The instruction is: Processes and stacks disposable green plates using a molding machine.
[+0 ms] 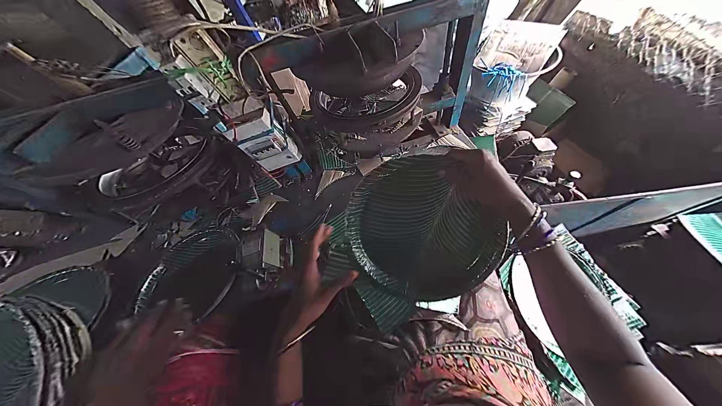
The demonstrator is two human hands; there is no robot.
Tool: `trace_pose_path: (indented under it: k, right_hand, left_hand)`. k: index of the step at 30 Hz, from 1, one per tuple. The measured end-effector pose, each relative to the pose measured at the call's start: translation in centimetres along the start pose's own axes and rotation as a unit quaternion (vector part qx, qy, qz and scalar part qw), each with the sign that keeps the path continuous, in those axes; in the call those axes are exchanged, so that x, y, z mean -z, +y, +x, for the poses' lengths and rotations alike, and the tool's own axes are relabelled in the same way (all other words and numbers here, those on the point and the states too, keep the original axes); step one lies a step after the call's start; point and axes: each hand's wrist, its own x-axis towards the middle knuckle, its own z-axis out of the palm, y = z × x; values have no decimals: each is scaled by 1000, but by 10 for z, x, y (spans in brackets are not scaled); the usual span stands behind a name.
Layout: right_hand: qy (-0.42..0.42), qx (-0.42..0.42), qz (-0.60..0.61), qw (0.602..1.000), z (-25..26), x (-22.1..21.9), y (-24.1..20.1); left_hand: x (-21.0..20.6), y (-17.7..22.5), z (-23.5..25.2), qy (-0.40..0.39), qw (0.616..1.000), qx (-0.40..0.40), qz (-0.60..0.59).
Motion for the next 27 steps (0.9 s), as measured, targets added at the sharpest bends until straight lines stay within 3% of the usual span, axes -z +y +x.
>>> trace_pose_path:
  k: [3,8,11,15,17,19,21,22,24,27]
  right_hand:
    - [-15,-8,42,999,-5,2,11]
    - [-55,-52,121,990,-60,-10,23]
    - [36,-127,133,982,-89,-23,55]
    - [177,-233,145,945,-122,-21,97]
    - [203,-251,154,934,-128,-30,98]
    - [208,-256,173,928,-132,-47,88]
    - [225,-232,187,928,-146,-51,82]
    - [247,-224,186,924,-156,-46,84]
    - [314,-244,167,902,-182,-23,103]
    - [440,-356,107,817,-250,31,161]
  left_hand:
    - [-17,11,15,-12,997,34,69]
    - [4,-9,-3,-70,996,50,6]
    - [33,-31,-20,-56,990,120,53]
    - [61,-64,-44,-115,966,189,137]
    - [39,-49,-36,-114,980,140,78]
    - [-5,-23,-22,-106,990,88,-42]
    - [-61,-2,-17,-130,982,85,-108]
    - [-83,6,-20,-159,979,94,-85]
    - [-98,13,-29,-299,950,78,-50]
    - [-67,-7,-32,-458,885,76,-42]
